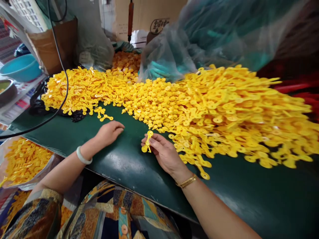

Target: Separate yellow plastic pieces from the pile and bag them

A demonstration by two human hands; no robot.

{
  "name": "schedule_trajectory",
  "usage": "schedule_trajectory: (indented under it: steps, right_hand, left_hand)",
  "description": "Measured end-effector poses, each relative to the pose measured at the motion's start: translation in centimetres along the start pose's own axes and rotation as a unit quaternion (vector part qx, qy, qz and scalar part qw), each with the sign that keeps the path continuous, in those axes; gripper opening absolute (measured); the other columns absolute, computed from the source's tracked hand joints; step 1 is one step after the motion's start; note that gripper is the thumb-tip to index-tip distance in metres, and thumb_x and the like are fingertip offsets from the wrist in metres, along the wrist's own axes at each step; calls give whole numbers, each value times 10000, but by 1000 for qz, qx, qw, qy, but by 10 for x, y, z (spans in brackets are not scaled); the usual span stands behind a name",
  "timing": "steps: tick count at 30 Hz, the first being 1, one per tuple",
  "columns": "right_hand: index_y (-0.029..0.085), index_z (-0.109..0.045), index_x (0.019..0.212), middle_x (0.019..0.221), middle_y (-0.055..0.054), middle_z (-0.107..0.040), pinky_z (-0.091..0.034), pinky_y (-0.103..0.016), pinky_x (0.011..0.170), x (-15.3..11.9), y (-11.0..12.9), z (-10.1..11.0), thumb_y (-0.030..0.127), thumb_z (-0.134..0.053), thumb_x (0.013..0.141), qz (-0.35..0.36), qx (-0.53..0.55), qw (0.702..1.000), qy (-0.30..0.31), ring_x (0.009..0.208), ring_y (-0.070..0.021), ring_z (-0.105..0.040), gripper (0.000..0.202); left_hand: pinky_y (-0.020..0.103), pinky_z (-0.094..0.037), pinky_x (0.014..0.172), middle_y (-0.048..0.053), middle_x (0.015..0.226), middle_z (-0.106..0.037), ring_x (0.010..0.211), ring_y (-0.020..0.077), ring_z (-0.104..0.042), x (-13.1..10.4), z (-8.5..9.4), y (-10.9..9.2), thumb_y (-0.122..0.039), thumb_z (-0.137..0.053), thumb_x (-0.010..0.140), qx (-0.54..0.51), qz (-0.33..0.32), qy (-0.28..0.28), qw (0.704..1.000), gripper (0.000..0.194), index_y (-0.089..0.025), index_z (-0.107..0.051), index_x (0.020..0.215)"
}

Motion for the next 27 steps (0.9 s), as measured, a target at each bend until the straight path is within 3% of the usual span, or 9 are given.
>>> schedule_trajectory:
  steps: [2, 4, 9, 14, 17, 22, 27]
  right_hand:
    - [207, -660, 1076, 882, -47, -710, -540, -365, 766, 3, -3, -3, 421, -761, 748, -8, -15, 1000, 14, 776, -182, -665, 404]
    - [194, -649, 1114, 865, -48, -708, -541, -367, 750, 5, -6, -7, 423, -756, 751, -16, -27, 999, 31, 748, -177, -657, 442]
    - [183, -661, 1082, 832, -45, -713, -532, -358, 734, 3, -7, -10, 394, -769, 732, -39, -22, 998, 43, 733, -175, -655, 423]
    - [183, -661, 1050, 828, -39, -713, -521, -335, 716, 3, -6, -12, 371, -760, 729, -41, -25, 998, 47, 703, -156, -649, 385]
    - [175, -652, 1047, 821, -38, -710, -510, -312, 676, 5, -7, -15, 356, -756, 732, -31, -54, 996, 59, 691, -149, -640, 378]
    - [166, -636, 1053, 804, -34, -698, -512, -294, 626, 5, -6, -16, 343, -743, 743, -16, -77, 994, 73, 670, -142, -630, 373]
    - [177, -631, 1080, 812, -38, -698, -520, -296, 592, 4, -6, -11, 381, -719, 769, -4, -62, 996, 61, 664, -149, -639, 382]
  left_hand:
    - [349, -449, 848, 109, 1074, -628, 1015, 247, -566, 13, 32, 11, -246, -515, 905, 191, -14, -64, 979, 262, -211, -653, 1125]
    - [383, -420, 887, 134, 1143, -592, 1065, 276, -518, 25, 47, 21, -215, -495, 906, 316, -18, -58, 947, 288, -204, -638, 1156]
    - [432, -364, 943, 159, 1145, -576, 1080, 296, -478, 30, 40, 31, -214, -422, 925, 398, -63, 13, 915, 264, -165, -670, 1001]
    - [477, -368, 885, 201, 933, -612, 1016, 349, -533, 26, 46, 24, -107, -450, 849, 444, -17, 36, 895, 228, -100, -671, 903]
    - [465, -379, 891, 204, 987, -625, 1029, 343, -556, 45, 46, 10, -104, -450, 854, 426, -5, 1, 905, 234, -106, -665, 945]
    - [378, -420, 900, 152, 1098, -626, 1056, 276, -575, 89, 7, -3, -245, -553, 882, 248, 4, -33, 968, 190, -157, -620, 1037]
    - [367, -432, 921, 141, 1076, -637, 1049, 246, -583, 93, -12, 1, -149, -601, 839, 154, 11, -55, 986, 136, -145, -611, 974]
Point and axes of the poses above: each hand's wrist, its own x-axis towards the middle knuckle, its own z-axis out of the back of the hand, y = z × x, the point moved 6 cm from there along x, towards the middle knuckle
